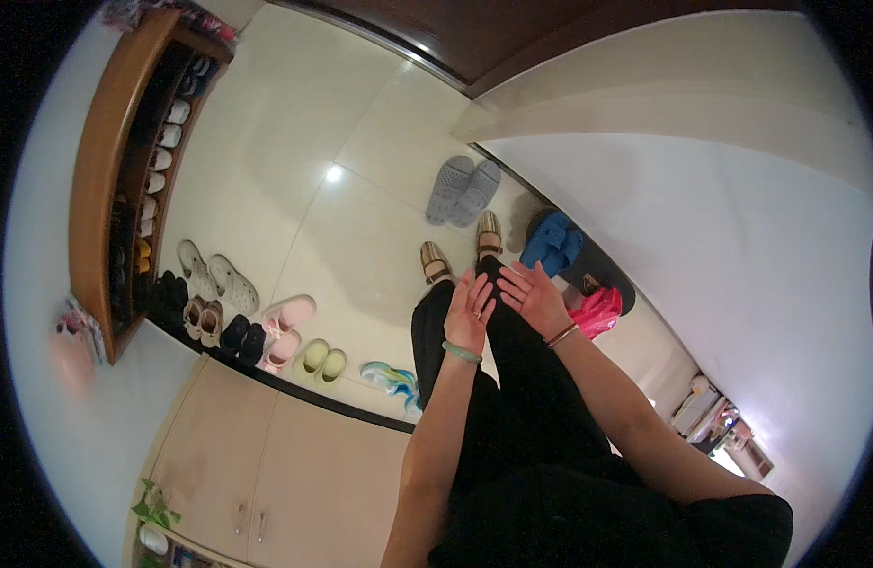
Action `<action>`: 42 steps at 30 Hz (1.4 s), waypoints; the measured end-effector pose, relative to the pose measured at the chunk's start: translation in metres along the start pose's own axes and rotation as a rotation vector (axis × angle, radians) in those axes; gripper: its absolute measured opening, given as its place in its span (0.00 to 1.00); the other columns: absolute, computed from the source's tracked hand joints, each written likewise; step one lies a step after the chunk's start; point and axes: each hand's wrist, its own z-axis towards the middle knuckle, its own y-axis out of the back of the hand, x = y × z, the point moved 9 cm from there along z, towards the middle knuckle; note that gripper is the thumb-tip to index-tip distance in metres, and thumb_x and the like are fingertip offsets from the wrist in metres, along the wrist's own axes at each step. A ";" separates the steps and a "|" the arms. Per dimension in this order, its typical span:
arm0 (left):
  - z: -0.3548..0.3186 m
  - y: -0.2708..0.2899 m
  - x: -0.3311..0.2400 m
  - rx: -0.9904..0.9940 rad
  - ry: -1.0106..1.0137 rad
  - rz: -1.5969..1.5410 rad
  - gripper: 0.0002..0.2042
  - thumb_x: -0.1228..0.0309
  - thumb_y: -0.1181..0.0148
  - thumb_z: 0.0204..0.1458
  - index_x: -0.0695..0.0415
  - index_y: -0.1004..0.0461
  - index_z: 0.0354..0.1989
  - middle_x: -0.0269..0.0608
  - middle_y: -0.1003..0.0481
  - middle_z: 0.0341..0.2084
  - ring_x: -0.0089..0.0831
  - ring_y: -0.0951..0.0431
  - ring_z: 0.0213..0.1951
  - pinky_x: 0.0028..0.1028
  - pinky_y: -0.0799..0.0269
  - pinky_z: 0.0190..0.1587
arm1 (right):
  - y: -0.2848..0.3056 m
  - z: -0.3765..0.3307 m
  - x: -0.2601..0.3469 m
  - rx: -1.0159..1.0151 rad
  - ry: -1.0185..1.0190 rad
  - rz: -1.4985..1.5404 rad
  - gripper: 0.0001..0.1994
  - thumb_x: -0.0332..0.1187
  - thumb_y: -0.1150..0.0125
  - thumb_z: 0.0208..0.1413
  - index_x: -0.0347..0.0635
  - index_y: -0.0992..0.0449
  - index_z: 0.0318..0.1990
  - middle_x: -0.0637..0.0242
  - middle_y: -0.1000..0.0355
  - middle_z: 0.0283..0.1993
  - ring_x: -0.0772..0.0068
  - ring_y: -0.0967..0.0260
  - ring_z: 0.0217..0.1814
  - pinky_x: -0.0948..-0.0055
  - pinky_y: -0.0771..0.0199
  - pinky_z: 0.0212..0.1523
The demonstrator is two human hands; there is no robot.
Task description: The person moves through a bedroom, living room, and balcony, picking up and relocating various household items. They handle a clothes hanger, a white strap, a towel, a sock, and plastic bags, placing them in different locations such as a balcony rack, a bathroom, and a shoe rack area.
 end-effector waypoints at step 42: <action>-0.150 0.000 -0.295 -0.059 -0.629 -0.720 0.24 0.56 0.52 0.63 0.48 0.42 0.66 0.41 0.35 0.61 0.32 0.33 0.58 0.34 0.38 0.62 | -0.423 0.015 -0.103 0.402 -0.455 -0.726 0.25 0.53 0.56 0.66 0.42 0.32 0.58 0.61 0.28 0.54 0.65 0.30 0.53 0.63 0.30 0.54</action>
